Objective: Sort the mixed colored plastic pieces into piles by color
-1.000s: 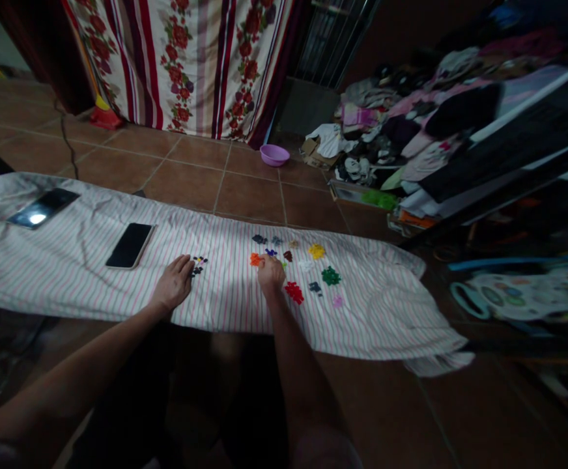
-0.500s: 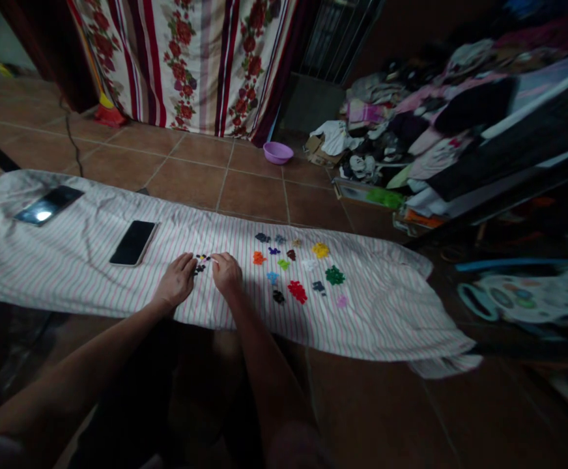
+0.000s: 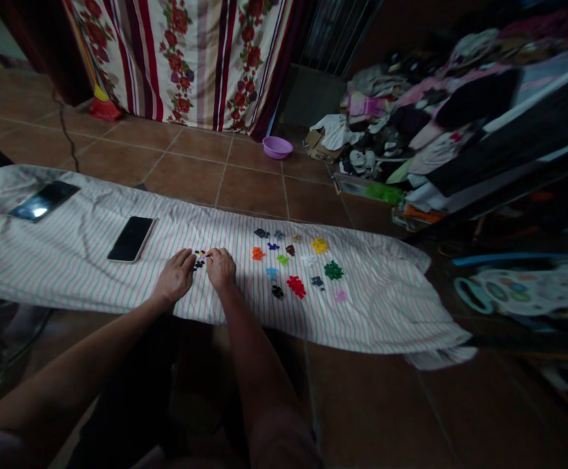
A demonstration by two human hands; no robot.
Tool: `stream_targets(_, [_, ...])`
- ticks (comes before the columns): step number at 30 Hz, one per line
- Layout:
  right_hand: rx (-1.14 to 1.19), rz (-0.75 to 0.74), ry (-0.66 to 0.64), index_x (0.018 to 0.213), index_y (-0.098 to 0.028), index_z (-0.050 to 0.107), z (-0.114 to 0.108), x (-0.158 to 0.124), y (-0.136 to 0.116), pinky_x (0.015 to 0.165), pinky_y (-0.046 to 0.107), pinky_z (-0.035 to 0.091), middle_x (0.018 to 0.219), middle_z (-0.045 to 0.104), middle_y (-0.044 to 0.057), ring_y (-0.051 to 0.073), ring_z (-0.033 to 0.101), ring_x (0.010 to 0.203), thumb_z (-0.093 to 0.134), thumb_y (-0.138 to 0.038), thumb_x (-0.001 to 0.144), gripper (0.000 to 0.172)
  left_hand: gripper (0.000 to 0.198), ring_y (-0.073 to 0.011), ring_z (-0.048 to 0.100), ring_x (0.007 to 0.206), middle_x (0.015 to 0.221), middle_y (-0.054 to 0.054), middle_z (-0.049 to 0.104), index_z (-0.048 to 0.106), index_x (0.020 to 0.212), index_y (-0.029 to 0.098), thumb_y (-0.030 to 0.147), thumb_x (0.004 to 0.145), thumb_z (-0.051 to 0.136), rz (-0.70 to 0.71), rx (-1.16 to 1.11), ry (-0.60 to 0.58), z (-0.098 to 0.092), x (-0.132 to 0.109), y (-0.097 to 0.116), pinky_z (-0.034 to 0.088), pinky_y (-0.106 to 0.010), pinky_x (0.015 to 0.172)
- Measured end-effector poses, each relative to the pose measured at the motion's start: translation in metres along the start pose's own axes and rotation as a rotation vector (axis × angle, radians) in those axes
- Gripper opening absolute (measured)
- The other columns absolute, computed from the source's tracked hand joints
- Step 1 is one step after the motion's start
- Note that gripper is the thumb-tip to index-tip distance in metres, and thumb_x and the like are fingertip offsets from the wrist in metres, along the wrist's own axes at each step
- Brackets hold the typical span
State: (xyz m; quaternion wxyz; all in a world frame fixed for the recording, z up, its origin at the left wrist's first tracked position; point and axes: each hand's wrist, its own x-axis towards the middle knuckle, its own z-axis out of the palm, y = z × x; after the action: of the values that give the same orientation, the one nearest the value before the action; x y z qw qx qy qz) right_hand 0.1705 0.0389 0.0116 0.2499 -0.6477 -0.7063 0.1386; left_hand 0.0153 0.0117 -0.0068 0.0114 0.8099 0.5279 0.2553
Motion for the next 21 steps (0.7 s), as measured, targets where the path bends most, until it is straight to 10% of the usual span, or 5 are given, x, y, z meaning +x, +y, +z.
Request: stream_targets(21, [0.398,0.067,0.087,0.091,-0.022,0.066,-0.007,-0.047,0.025,0.078,0.026,0.051,0.087,0.068,0.001,0.014,0.064,0.079,0.054,-0.019,0.084,0.014,0.036,-0.0323,0.046,0.128,0.129,-0.021,0.056,0.058,0.116,0.01,0.014,0.086,0.04,0.02,-0.012,0.018,-0.003,0.002,0.0,0.041,-0.051,0.107])
